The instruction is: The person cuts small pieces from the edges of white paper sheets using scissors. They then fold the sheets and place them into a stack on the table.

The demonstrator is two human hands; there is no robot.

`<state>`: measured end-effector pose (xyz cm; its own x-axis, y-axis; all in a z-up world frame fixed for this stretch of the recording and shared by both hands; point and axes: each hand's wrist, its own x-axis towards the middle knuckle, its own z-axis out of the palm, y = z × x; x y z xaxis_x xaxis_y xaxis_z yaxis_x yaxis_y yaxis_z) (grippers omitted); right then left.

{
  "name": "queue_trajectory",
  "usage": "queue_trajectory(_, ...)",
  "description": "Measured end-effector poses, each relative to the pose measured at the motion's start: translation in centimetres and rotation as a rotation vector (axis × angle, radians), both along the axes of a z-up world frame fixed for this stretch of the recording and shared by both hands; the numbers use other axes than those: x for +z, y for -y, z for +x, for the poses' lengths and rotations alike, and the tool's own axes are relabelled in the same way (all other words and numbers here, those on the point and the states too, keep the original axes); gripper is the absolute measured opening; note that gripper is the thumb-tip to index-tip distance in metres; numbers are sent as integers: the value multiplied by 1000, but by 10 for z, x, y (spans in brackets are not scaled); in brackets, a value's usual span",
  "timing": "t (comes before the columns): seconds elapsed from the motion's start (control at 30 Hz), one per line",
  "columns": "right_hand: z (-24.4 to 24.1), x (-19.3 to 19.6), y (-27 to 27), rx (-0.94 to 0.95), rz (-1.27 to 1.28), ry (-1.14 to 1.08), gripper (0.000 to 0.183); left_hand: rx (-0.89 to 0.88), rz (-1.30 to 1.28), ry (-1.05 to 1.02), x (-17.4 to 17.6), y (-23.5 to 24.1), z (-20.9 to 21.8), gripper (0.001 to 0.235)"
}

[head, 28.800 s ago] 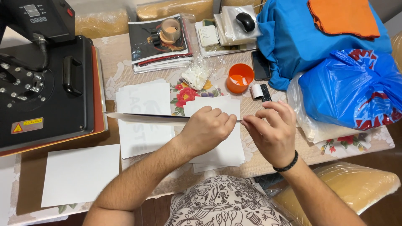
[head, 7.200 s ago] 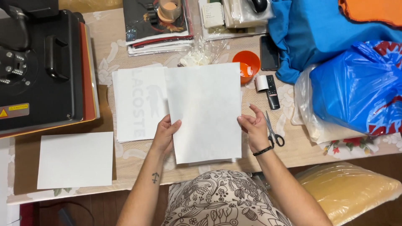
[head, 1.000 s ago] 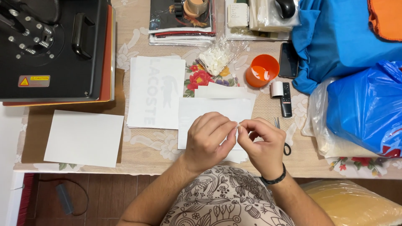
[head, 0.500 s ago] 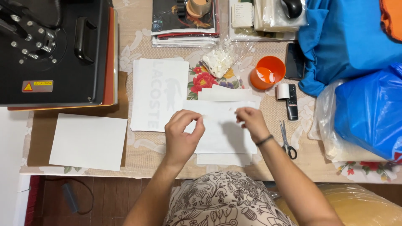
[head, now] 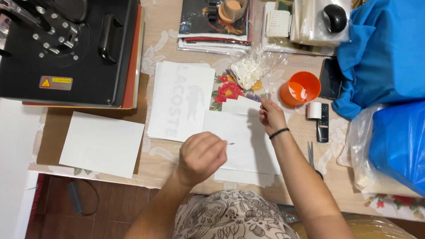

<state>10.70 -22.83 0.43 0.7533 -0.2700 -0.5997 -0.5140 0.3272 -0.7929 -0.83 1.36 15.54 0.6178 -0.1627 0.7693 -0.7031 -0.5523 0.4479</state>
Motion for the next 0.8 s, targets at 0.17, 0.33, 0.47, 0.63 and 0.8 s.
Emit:
queue_trajectory(0.17,-75,84,7,280,134,144,23,-143,211,618,34,18,19,15)
queue_trajectory(0.33,-126,168,17,738,440,278,20,-353,345,1027,85,25,32,16)
queue_trajectory(0.47,-127,176,30,795,424,81,16,-529,554,1115,101,21,37,15)
queue_trajectory(0.63,-136,162,29,760,388,313,10,-438,416,1013,69,30,27,22)
queue_trajectory(0.8,-109,123,44,524,-103,296,19,-378,382,245,-16,20,61,14)
